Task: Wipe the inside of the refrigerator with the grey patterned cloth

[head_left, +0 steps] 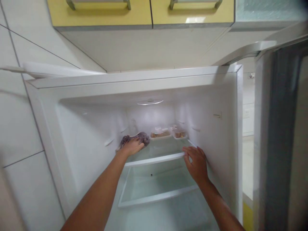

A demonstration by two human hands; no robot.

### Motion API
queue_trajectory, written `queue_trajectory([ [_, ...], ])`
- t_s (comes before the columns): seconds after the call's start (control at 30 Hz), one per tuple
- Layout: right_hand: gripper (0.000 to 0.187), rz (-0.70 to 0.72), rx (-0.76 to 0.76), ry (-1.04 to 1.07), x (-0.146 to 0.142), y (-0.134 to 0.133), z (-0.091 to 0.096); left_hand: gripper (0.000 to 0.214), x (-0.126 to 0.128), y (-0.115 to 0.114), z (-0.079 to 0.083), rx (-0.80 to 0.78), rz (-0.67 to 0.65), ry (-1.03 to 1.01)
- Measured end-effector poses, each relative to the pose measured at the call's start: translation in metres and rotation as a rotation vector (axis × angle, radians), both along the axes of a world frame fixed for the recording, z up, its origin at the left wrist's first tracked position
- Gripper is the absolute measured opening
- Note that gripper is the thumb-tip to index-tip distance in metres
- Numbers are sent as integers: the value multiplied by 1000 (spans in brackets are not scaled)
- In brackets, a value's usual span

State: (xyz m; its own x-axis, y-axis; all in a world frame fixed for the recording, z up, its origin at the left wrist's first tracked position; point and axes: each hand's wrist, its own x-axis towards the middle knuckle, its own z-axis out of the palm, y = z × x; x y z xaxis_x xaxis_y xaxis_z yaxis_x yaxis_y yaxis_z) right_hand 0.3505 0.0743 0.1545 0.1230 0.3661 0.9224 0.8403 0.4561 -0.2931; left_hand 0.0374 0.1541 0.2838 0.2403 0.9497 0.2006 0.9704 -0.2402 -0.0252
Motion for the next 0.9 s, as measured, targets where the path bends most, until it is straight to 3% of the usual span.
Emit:
queue_trajectory([
  [0.2,28,11,-23,27,-3,-3,3,60,6,-63,-2,13,-31,-17],
  [0.37,28,12,-37,44,-5,-4,4,59,33,-89,-3,22,-131,-28],
  [0.53,27,24,-50,21,-3,-5,6,59,98,-88,-9,24,-291,-2],
  [0.63,28,29,-44,9,-2,-6,7,59,130,-77,-10,25,-304,4],
  [0.73,29,31,-48,-5,0,-6,7,61,146,-63,-9,12,-276,10],
  [0.9,30,44,-59,-18,1,-5,6,63,148,-54,-9,23,-252,20],
])
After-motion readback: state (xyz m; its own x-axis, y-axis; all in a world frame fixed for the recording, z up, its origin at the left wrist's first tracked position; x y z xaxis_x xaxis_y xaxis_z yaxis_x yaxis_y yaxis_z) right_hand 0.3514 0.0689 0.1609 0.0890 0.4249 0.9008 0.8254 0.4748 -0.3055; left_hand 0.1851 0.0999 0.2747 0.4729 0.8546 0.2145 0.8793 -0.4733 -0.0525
